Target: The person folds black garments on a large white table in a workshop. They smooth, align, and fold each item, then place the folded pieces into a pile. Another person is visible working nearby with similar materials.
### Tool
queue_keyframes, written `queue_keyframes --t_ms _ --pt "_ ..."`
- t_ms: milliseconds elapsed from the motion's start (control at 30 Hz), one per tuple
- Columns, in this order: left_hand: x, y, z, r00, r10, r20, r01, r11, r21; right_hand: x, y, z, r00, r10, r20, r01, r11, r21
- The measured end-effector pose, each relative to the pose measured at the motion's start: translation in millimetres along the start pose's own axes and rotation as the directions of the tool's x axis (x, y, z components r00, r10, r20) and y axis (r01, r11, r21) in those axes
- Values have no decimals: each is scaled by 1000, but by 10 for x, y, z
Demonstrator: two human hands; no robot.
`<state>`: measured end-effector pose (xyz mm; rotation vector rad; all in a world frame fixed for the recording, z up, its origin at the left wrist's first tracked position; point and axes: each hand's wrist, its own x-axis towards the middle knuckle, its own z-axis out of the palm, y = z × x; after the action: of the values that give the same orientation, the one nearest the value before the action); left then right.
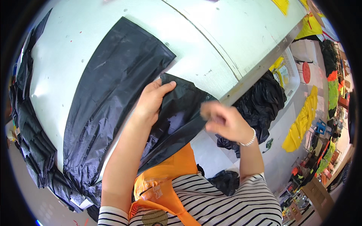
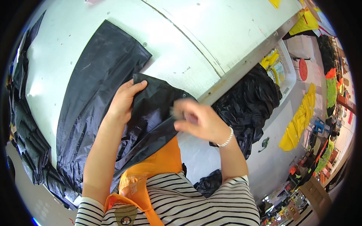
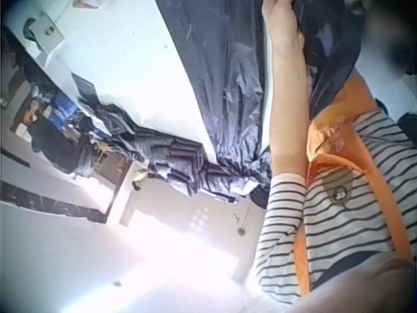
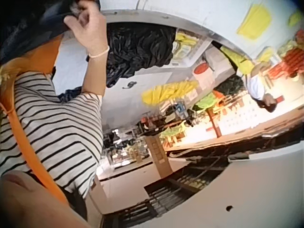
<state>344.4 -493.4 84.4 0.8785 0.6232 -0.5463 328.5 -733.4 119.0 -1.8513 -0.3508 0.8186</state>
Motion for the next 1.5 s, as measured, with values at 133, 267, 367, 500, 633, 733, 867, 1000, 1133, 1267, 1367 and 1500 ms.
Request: queue_keyframes --t_ms 133,267,367,500,633,733,867,1000,1133,1267,1367,1500 --pt "-30 -21 56 999 -21 30 21 1000 0 348 101 243 878 -229 -420 184 972 -147" --pt "-93 15 68 1000 -22 10 23 999 -33 473 89 393 851 -278 -446 208 958 -200" --pt "-102 24 47 1000 -27 4 27 998 -49 501 137 436 838 -300 -456 206 948 -244" --pt "-103 12 41 999 -52 4 52 997 -61 481 155 431 842 -296 -451 184 944 -275" --pt "-81 -14 29 999 -36 19 37 999 -25 486 234 449 826 -288 -484 209 955 -211" --pt "-85 -16 36 999 -31 9 31 999 -13 491 263 433 812 -335 -479 220 934 -280" --pt "-73 -11 56 999 -2 -34 4 999 39 452 244 442 799 -309 -516 220 948 -228" --pt "-107 25 150 998 31 -61 -23 992 126 453 212 439 822 -289 -491 214 955 -205" --pt "-116 -1 171 993 114 -29 -104 966 235 473 240 433 820 -264 -507 220 964 -147" --pt "-116 -5 146 994 105 -26 -96 965 244 476 236 414 817 -297 -494 217 952 -214" --pt "-129 -100 50 934 349 -81 -285 860 424 573 204 322 779 -385 -495 208 903 -375" --pt "-479 -252 -276 683 730 12 -370 332 868 1053 525 -321 705 -260 -660 -42 913 -405"
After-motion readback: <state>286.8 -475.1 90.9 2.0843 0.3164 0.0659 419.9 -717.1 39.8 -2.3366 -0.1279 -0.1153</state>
